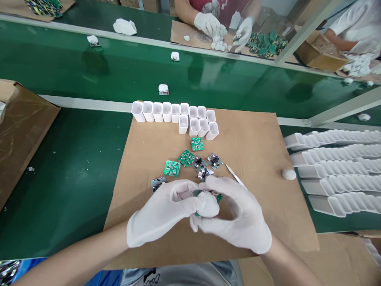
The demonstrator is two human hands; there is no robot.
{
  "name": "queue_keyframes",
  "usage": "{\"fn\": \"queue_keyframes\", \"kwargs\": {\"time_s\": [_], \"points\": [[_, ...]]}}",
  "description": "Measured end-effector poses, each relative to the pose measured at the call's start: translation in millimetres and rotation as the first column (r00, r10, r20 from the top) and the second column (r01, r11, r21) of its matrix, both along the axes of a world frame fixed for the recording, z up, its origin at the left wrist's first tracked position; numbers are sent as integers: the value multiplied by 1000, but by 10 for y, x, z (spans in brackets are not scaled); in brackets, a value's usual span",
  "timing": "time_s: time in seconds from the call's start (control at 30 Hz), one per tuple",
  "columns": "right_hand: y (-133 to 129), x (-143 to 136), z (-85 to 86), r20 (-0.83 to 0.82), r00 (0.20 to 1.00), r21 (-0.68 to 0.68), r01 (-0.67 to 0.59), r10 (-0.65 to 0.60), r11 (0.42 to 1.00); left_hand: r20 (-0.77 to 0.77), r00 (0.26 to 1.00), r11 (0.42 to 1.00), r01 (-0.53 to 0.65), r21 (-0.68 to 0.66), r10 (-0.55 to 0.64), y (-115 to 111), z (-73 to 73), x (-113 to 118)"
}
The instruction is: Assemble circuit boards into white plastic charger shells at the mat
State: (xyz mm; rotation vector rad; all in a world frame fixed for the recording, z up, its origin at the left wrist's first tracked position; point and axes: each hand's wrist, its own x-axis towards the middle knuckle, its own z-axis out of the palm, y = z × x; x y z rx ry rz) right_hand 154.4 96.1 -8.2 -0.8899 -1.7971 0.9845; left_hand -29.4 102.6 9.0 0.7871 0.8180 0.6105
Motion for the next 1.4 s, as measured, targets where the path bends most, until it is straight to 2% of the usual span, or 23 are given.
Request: {"fn": "queue_keyframes", "kwargs": {"time_s": [0.07, 0.13, 0.27, 0.4, 0.47, 0.53, 0.63, 0.7, 0.83, 0.93, 1.0, 1.1, 1.23, 1.3, 1.4], "points": [[41, 0, 6, 106, 994, 167, -16, -2, 986, -50, 999, 1000, -3, 29, 4, -10, 1, 5], [71, -7, -2, 169, 985, 255, -72, 29, 964, -129, 992, 998, -10, 66, 19, -24, -13, 11], [96, -1, -35, 249, 966, 322, -153, 72, 934, -218, 976, 992, 3, 123, 24, -57, -61, 15], [128, 20, -52, 378, 923, 337, -208, 70, 918, -274, 961, 975, 24, 222, 39, -81, -116, -4], [149, 22, -50, 386, 915, 338, -258, 116, 905, -284, 958, 967, 34, 251, 40, -86, -134, -16], [157, 21, -42, 355, 922, 316, -277, 158, 908, -273, 962, 968, 51, 245, 18, -84, -141, -23], [132, 17, -25, 296, 929, 163, -277, 221, 947, -244, 970, 982, 38, 183, 8, -69, -131, -16], [97, 9, -21, 279, 942, 106, -222, 185, 969, -251, 968, 990, 15, 143, 21, -56, -110, -2], [37, -5, -57, 144, 989, 193, -48, 20, 980, -214, 977, 995, 33, 89, -13, -34, -46, 18], [12, 7, -116, 72, 995, 117, -74, 66, 990, -70, 996, 996, 52, 73, -47, -30, -18, 16], [-1, 21, -157, 28, 996, 72, -82, 80, 994, -45, 997, 997, 67, 49, -65, -33, -23, 14], [-14, 32, -207, 9, 997, 19, -79, 78, 997, -51, 995, 996, 86, 29, -85, -33, -55, 14], [-7, 34, -222, -1, 996, -55, -84, 85, 995, -51, 993, 990, 107, 97, -102, -12, -70, 7], [1, 32, -206, -21, 995, -94, -96, 94, 991, -117, 984, 986, 147, 83, -137, 2, -48, 1], [8, 24, -167, 9, 994, -65, -108, 109, 992, -236, 952, 977, 210, 29, -197, 18, -6, -4]]}}
